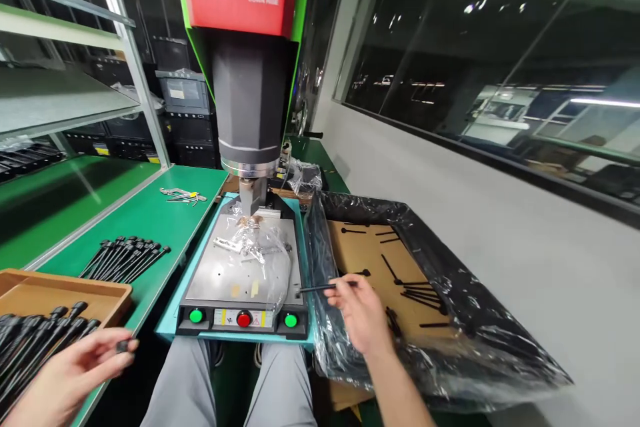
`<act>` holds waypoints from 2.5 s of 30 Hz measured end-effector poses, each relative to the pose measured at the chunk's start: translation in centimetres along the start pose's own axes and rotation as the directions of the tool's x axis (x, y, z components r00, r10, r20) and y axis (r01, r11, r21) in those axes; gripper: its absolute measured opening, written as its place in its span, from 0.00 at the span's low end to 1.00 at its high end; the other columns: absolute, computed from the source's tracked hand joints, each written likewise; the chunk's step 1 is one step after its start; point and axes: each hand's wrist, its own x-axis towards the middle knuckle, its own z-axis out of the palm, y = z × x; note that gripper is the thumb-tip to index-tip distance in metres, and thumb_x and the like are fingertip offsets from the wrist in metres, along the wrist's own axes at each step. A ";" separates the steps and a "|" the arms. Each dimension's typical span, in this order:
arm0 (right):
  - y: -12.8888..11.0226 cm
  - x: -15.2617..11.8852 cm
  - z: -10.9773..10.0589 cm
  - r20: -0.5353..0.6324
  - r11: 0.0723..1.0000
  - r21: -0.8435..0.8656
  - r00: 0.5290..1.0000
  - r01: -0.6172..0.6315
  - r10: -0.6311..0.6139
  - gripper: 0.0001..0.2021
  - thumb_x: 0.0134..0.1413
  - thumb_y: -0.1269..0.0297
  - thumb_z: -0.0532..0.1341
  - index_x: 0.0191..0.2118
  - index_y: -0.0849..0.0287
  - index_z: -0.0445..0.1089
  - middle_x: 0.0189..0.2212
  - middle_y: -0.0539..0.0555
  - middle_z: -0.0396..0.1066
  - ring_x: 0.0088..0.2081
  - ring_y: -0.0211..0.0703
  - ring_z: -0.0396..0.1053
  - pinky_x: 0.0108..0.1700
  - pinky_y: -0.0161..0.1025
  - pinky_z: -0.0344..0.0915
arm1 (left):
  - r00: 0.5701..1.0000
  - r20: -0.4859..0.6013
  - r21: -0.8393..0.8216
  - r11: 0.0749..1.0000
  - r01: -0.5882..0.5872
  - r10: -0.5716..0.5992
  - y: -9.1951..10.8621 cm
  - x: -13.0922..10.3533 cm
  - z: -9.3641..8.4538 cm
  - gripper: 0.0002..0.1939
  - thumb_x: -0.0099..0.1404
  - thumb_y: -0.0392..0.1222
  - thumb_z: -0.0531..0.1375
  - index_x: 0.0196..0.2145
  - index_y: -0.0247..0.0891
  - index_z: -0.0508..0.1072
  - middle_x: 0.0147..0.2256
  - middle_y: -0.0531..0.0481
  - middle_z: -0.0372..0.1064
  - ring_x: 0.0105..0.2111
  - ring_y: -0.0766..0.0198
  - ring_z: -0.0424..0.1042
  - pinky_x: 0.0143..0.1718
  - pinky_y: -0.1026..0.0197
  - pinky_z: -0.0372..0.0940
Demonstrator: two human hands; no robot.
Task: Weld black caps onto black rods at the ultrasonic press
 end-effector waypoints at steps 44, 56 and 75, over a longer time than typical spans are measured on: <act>12.3 -9.5 10.2 0.500 0.958 0.021 0.833 -0.286 0.238 0.15 0.46 0.58 0.70 0.36 0.60 0.68 0.27 0.53 0.74 0.31 0.43 0.73 0.35 0.38 0.66 | 0.811 0.522 -0.243 0.957 -0.157 0.265 2.8 0.9 11.2 0.19 0.57 0.47 0.64 0.46 0.41 0.76 0.43 0.46 0.77 0.41 0.55 0.74 0.40 0.58 0.69; 16.4 -4.6 14.8 0.288 0.935 0.167 0.923 -0.311 0.256 0.17 0.50 0.54 0.64 0.41 0.60 0.67 0.25 0.48 0.68 0.20 0.33 0.62 0.19 0.30 0.55 | 0.929 0.353 -0.342 0.940 0.014 0.114 1.3 3.9 16.0 0.21 0.54 0.49 0.66 0.43 0.35 0.73 0.43 0.40 0.75 0.41 0.56 0.74 0.37 0.61 0.68; 14.4 7.4 16.1 0.212 0.978 0.204 0.977 -0.055 0.010 0.19 0.44 0.50 0.65 0.40 0.56 0.67 0.26 0.47 0.68 0.26 0.36 0.66 0.27 0.33 0.62 | 0.955 0.296 -0.692 0.683 0.232 -0.025 2.5 10.5 18.8 0.15 0.49 0.38 0.71 0.31 0.36 0.69 0.27 0.52 0.71 0.28 0.66 0.74 0.32 0.66 0.68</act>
